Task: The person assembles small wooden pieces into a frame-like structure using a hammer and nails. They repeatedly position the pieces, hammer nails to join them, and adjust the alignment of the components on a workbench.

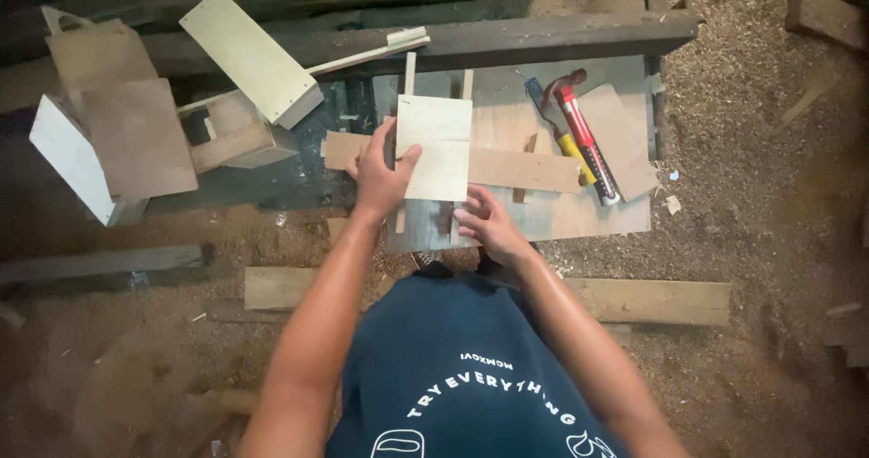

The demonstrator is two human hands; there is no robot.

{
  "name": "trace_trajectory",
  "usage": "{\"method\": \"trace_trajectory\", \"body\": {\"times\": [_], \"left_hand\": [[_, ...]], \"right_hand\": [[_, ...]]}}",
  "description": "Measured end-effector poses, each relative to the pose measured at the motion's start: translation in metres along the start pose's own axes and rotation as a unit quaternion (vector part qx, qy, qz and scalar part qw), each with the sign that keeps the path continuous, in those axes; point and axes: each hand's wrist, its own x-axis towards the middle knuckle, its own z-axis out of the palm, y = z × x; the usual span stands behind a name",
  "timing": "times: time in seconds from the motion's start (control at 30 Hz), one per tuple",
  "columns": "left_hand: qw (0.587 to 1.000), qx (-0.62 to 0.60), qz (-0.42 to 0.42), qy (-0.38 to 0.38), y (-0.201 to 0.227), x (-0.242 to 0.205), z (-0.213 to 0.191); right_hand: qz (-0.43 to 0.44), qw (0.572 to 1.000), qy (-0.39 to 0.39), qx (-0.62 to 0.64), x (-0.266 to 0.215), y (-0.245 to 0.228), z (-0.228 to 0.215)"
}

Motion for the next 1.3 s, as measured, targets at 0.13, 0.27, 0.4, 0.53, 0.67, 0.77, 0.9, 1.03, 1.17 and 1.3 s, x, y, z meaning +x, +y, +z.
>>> {"method": "trace_trajectory", "body": {"times": [0.13, 0.27, 0.4, 0.53, 0.67, 0.77, 0.9, 1.03, 1.17, 1.3], "left_hand": [[0.999, 0.018, 0.029, 0.023, -0.005, 0.000, 0.006], [1.000, -0.005, 0.018, 0.019, -0.007, 0.001, 0.004], [0.999, -0.040, -0.026, -0.022, -0.006, 0.004, -0.002], [0.998, -0.052, -0.017, -0.020, -0.005, 0.004, -0.002], [0.998, -0.066, 0.010, -0.006, -0.005, 0.004, -0.002], [0.999, -0.051, -0.010, -0.010, -0.007, 0.002, -0.001], [0.999, -0.034, -0.002, -0.005, -0.010, 0.005, 0.000], [0.999, -0.034, 0.026, 0.014, -0.013, 0.003, 0.004], [1.000, -0.020, 0.009, 0.013, -0.009, 0.005, 0.002], [0.995, -0.089, -0.037, -0.009, 0.003, 0.001, -0.004]], "right_hand": [[0.010, 0.999, 0.013, -0.033, 0.001, -0.002, 0.003], [-0.016, 1.000, 0.004, -0.021, 0.000, 0.000, 0.010], [-0.004, 0.999, 0.022, -0.035, 0.001, 0.001, 0.014], [-0.027, 0.999, 0.019, -0.035, 0.000, 0.006, 0.010], [-0.039, 0.999, 0.007, -0.004, 0.003, 0.008, 0.003], [-0.033, 0.999, 0.010, -0.025, 0.002, 0.010, -0.002], [-0.032, 0.999, 0.005, -0.013, 0.003, 0.006, -0.001], [-0.055, 0.998, -0.009, 0.005, -0.003, 0.002, 0.006], [-0.016, 0.999, 0.019, -0.020, -0.011, -0.008, 0.006], [-0.008, 1.000, 0.018, -0.004, -0.019, -0.012, 0.002]]}}
